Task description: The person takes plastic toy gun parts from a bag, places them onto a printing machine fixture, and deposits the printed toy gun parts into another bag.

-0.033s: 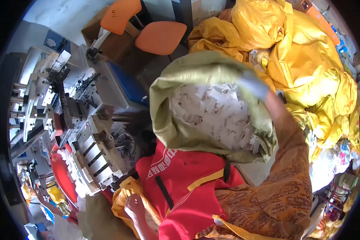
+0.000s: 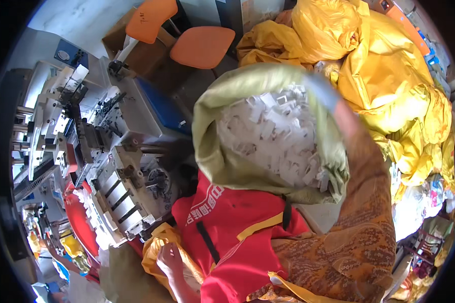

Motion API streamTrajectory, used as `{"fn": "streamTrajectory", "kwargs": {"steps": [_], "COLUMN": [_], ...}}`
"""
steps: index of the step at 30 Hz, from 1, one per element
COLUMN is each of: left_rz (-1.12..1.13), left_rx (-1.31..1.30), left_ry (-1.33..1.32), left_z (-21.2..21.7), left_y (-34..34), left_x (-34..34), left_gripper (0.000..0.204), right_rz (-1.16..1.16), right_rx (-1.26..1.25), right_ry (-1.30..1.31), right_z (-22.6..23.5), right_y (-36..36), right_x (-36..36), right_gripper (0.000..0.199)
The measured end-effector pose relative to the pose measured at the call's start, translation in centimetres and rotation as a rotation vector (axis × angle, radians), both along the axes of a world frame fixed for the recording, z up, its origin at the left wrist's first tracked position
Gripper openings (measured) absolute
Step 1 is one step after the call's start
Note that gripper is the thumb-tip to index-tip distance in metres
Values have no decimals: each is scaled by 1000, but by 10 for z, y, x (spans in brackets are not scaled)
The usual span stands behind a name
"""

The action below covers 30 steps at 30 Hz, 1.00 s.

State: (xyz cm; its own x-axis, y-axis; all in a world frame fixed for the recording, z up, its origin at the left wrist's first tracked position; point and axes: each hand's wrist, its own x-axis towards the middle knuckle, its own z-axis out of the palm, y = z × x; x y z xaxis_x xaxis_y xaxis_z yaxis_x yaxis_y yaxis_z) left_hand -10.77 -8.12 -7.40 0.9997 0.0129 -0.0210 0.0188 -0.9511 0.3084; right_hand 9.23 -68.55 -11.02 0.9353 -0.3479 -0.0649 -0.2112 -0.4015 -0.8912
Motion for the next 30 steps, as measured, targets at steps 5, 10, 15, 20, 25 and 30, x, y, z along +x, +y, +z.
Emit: {"fn": "streamTrajectory", "kwargs": {"steps": [5,10,15,20,25,30], "left_rz": [-77,-42,19,71,107,137], "left_rx": [20,4,50,24,23,-30], "left_ry": [-65,-87,-121,-186,-261,-318], "left_z": [11,8,13,17,18,12], "left_y": [-18,-20,-20,-16,1,12], "left_x": [21,14,12,-10,-36,-50], "left_gripper": [8,5,7,7,9,10], "right_rz": [-255,-239,244,92,13,480], "right_rx": [-393,-1044,-732,-1035,-283,-606], "right_ry": [-343,-497,-372,1,497,576], "right_z": [-9,12,-74,-227,-319,-312], "right_y": [-49,25,99,141,170,143], "right_x": [69,24,-50,-53,-51,-110], "right_gripper": [28,52,31,49,54,33]}}
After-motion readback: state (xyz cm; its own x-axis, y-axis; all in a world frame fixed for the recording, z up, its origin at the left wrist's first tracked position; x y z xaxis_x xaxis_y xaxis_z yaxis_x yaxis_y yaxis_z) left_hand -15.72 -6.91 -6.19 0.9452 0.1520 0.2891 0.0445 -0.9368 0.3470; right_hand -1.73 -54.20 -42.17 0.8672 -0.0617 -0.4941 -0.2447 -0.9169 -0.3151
